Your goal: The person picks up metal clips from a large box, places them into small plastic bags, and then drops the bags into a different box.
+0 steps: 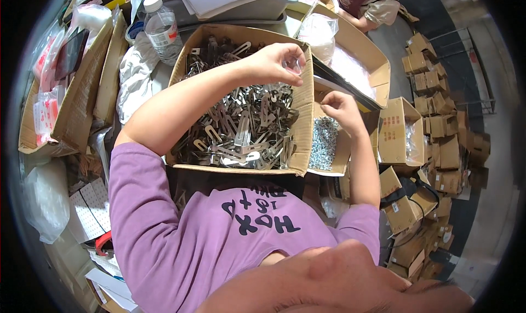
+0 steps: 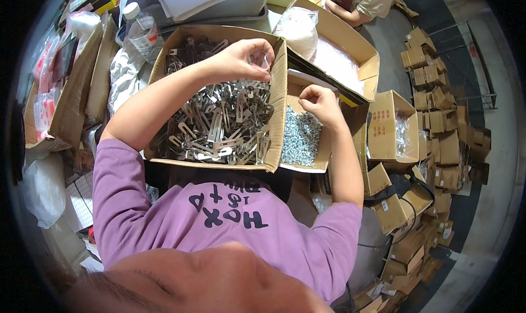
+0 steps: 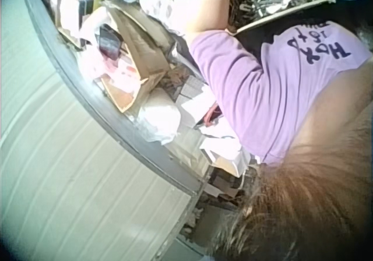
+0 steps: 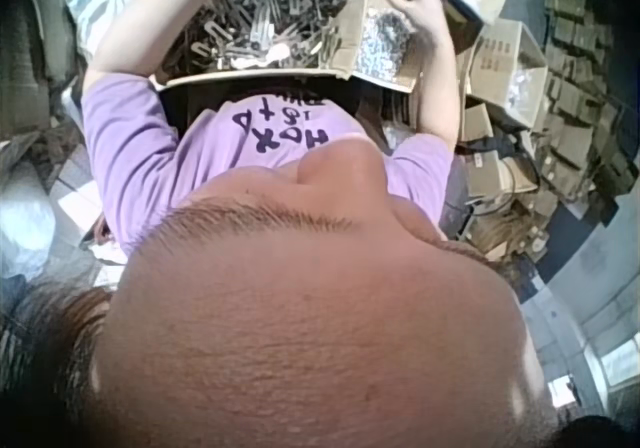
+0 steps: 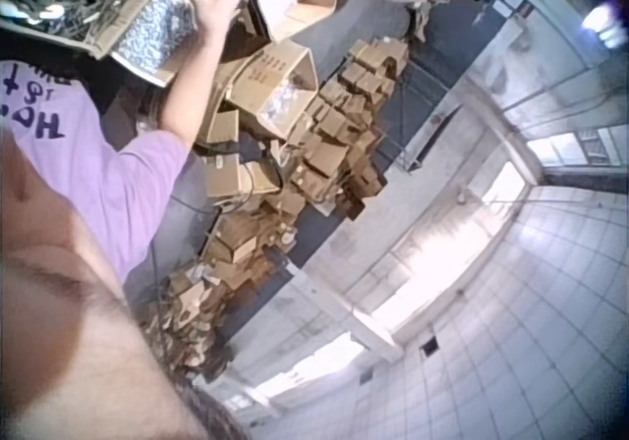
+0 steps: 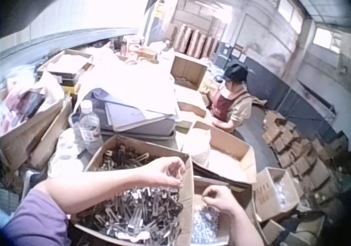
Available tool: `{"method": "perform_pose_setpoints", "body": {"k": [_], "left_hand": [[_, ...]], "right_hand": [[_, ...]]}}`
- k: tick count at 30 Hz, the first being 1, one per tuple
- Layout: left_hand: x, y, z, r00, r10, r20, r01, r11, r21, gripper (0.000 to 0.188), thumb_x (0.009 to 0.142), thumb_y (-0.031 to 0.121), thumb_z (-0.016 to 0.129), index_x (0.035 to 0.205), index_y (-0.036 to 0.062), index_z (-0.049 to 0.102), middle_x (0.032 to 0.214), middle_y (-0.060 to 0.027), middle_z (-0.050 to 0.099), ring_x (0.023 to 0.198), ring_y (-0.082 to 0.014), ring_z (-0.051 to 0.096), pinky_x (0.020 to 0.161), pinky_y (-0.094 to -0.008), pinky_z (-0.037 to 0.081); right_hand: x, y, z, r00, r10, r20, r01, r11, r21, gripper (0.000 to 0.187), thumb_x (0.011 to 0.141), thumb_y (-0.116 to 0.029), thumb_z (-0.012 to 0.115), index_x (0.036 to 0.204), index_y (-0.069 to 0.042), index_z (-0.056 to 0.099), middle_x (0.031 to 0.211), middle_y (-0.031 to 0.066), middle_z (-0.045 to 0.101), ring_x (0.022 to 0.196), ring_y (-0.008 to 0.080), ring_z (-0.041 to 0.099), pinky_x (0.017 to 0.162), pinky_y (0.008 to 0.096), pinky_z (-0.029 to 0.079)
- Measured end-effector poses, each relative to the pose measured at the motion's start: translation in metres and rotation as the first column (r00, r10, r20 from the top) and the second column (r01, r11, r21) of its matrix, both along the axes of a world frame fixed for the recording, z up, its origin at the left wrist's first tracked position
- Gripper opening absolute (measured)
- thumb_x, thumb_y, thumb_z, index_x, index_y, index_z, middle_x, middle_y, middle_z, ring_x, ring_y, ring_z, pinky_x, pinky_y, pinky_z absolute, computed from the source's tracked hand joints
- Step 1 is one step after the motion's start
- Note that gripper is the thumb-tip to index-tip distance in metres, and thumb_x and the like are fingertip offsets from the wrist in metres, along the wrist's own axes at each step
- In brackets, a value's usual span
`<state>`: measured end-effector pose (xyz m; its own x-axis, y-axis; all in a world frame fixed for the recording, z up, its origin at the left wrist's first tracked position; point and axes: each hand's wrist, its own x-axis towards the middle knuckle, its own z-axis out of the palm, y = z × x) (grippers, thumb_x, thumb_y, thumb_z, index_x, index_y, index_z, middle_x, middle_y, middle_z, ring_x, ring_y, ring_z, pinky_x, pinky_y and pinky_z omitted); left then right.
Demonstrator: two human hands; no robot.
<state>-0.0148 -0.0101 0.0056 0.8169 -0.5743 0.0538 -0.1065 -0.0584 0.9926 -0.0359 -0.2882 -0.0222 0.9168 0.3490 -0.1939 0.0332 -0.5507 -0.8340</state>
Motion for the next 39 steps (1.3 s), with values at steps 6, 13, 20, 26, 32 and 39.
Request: {"method": "perform_pose_setpoints", "body": {"k": [6,13,20,26,32,39], "left_hand": [[-0.01,-0.012,-0.006,0.991,-0.123,0.048,0.117,0.986,0.115,0.035,0.074,0.011,0.073,0.101,0.0046,0.052,0.089,-0.0021,0.056,0.083,-0.0088,0.054,0.074,-0.0239,0.049],[-0.011,-0.011,-0.006,0.993,-0.107,-0.05,0.104,0.993,-0.059,0.039,0.073,0.014,0.077,0.103,0.0049,0.053,0.087,0.001,0.052,0.081,-0.0066,0.05,0.072,-0.0221,0.046],[0.001,-0.001,-0.005,0.999,-0.003,-0.04,-0.001,0.995,-0.098,0.038,0.073,0.015,0.078,0.1,0.0049,0.054,0.084,0.0009,0.053,0.08,-0.0074,0.051,0.072,-0.0227,0.045],[0.01,0.008,-0.005,0.993,0.067,-0.095,-0.087,0.97,-0.225,0.044,0.071,0.015,0.078,0.106,0.0034,0.054,0.088,-0.0029,0.057,0.086,-0.0112,0.055,0.081,-0.0249,0.045],[0.014,0.007,-0.002,0.993,0.043,-0.109,-0.07,0.964,-0.255,0.042,0.072,0.014,0.077,0.105,0.0022,0.053,0.089,-0.0041,0.058,0.086,-0.0111,0.056,0.083,-0.025,0.045],[0.011,0.01,-0.004,0.989,0.066,-0.13,-0.094,0.97,-0.224,0.039,0.072,0.013,0.076,0.103,0.0031,0.054,0.088,-0.0032,0.059,0.085,-0.01,0.055,0.082,-0.0244,0.045]], "right_hand": [[-0.005,0.043,0.048,0.993,0.061,0.097,-0.099,0.887,0.452,0.012,0.079,-0.001,0.068,0.089,0.0,0.061,0.081,-0.0005,0.06,0.075,0.0047,0.056,0.067,0.019,0.046],[0.068,0.071,0.066,0.847,-0.004,0.532,-0.015,0.999,0.033,0.015,0.083,-0.011,0.064,0.089,0.002,0.067,0.077,0.0074,0.067,0.071,0.0116,0.061,0.066,0.0256,0.048],[0.16,0.078,0.04,0.855,0.316,0.412,0.078,0.706,-0.704,0.026,0.08,-0.017,0.061,0.104,-0.008,0.067,0.103,0.0171,0.065,0.098,0.0305,0.062,0.087,0.0382,0.047],[0.163,0.104,0.048,0.844,0.43,0.321,0.049,0.533,-0.844,0.024,0.077,-0.009,0.057,0.099,-0.01,0.066,0.103,0.0175,0.064,0.101,0.0316,0.06,0.085,0.0403,0.048],[0.172,0.089,0.038,0.806,0.5,0.317,-0.013,0.55,-0.835,0.024,0.076,-0.006,0.054,0.096,-0.01,0.067,0.102,0.0171,0.064,0.097,0.0319,0.061,0.083,0.0415,0.049],[0.167,0.096,0.033,0.763,0.45,0.463,0.172,0.549,-0.818,0.019,0.077,-0.012,0.052,0.089,-0.009,0.066,0.097,0.0162,0.065,0.091,0.0347,0.062,0.079,0.0429,0.05]]}}
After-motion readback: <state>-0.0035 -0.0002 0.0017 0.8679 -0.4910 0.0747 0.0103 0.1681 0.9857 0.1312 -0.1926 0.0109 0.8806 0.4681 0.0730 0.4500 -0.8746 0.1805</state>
